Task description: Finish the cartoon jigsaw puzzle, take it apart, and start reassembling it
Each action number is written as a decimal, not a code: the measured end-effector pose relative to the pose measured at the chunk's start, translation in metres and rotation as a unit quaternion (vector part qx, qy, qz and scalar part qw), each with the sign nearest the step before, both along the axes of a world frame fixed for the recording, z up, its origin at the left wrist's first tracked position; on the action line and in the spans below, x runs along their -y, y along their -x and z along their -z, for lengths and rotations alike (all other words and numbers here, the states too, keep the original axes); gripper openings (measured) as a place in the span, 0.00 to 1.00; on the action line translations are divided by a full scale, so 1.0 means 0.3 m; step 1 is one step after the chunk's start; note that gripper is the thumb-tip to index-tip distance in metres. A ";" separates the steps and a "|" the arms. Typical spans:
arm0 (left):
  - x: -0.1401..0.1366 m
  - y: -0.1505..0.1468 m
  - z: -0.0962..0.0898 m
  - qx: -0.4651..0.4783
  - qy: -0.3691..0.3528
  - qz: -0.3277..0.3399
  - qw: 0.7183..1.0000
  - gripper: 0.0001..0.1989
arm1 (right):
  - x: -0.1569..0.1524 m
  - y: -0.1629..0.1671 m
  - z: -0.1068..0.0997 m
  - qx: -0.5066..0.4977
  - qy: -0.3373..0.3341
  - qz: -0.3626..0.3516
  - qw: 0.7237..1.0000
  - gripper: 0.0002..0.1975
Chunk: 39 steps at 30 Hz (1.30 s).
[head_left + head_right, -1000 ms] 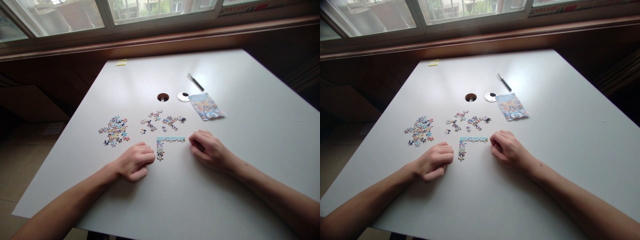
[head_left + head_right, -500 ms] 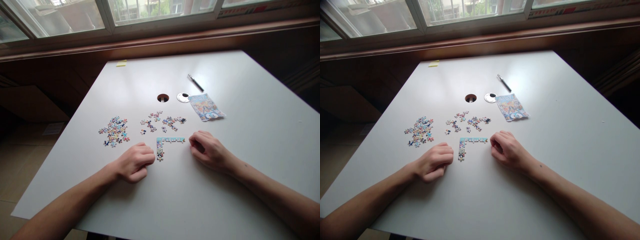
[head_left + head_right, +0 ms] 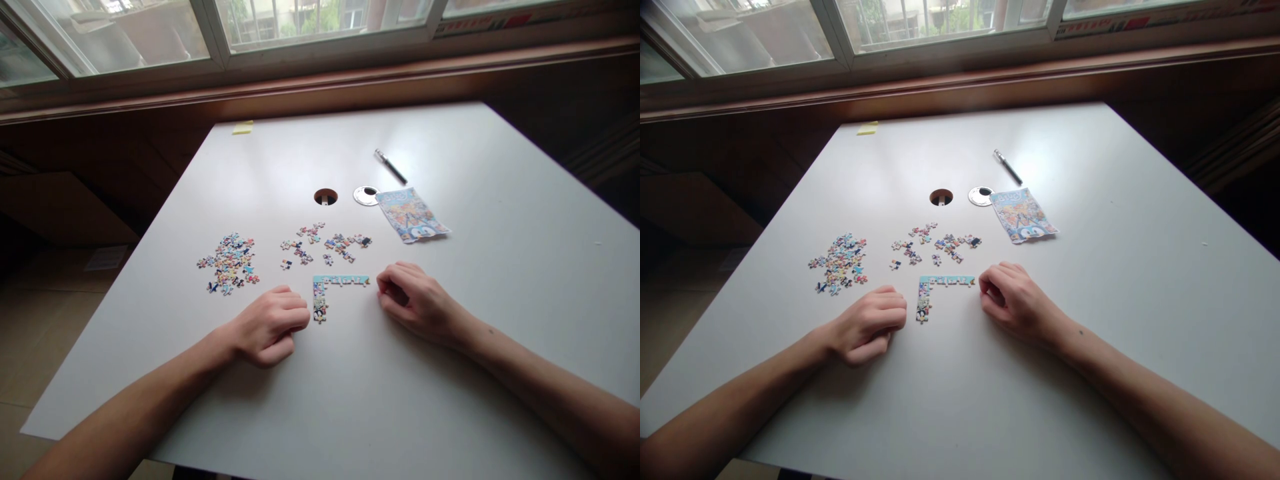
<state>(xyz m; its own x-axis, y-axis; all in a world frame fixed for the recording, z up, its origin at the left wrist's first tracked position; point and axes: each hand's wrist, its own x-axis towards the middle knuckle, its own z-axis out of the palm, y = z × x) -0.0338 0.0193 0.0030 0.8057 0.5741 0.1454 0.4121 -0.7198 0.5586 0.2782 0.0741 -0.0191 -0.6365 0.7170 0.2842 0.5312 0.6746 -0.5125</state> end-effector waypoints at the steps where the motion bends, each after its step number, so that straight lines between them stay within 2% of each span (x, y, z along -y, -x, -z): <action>1: 0.000 0.000 0.000 0.002 0.000 0.001 1.000 0.11 | 0.000 0.000 0.001 0.000 0.000 0.000 1.000 0.08; 39: 0.004 -0.001 0.000 0.021 0.009 -0.015 1.000 0.09 | 0.001 -0.002 0.005 -0.006 -0.003 -0.004 1.000 0.08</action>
